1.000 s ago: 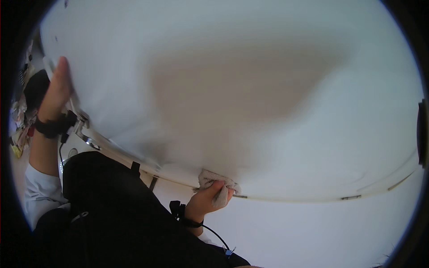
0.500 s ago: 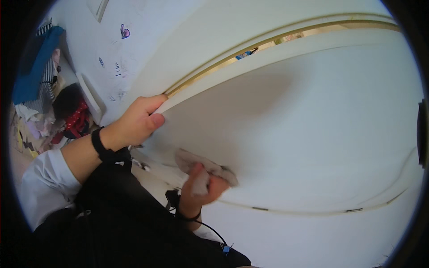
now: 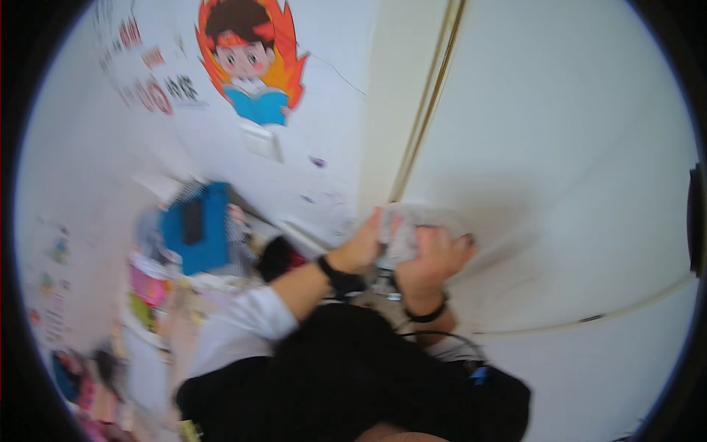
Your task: The person cleans the surfaces and handle of a white interior door with a cloth, and also wipes a nearby desk surface.
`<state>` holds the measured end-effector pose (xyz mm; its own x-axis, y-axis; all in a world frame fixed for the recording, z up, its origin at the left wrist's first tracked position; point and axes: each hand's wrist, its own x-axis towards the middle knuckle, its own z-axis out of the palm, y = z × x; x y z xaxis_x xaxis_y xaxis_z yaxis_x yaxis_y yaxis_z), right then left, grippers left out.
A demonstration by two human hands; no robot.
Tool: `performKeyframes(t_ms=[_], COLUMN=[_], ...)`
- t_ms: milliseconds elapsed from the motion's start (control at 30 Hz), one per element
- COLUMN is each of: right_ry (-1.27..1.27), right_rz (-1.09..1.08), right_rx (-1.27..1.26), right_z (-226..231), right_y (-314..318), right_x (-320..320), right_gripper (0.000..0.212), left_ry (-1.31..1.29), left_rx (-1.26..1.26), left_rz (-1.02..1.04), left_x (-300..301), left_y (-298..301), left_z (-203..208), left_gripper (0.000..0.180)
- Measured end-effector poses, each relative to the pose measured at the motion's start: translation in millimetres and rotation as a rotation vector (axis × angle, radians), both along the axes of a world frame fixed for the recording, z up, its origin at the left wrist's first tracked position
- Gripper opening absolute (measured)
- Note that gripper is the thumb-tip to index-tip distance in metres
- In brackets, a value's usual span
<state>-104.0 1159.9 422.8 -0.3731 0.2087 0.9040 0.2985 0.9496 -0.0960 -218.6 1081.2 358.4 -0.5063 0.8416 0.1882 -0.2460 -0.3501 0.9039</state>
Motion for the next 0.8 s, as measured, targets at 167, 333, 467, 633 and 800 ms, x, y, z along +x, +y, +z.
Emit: performKeyframes(t_ms=[167,333,467,633,800], right_ry=[0.203,0.105,0.041,-0.153,-0.117], right_rz=[0.136,0.312,0.401,0.538,0.504], right_rx=[-0.011,0.070,0.126,0.218,0.214], right_z=[29,-1,-40,-54,-65], right_y=[22,42,65,123,199], right_x=[-2,21,42,103,181], right_gripper=[0.017,0.009,0.006,0.008,0.012], left_ry=[0.251,0.602,0.187,-0.058,-0.016], left_rx=[0.025,-0.085,0.078,0.005,0.163], left_rz=[0.172,0.099,0.382,0.662,0.701], left_x=[11,-3,-6,-13,4], left_y=[27,10,29,32,40], left_z=[5,-1,-18,-37,-20], left_gripper=[0.046,0.052,0.053,0.058,0.049])
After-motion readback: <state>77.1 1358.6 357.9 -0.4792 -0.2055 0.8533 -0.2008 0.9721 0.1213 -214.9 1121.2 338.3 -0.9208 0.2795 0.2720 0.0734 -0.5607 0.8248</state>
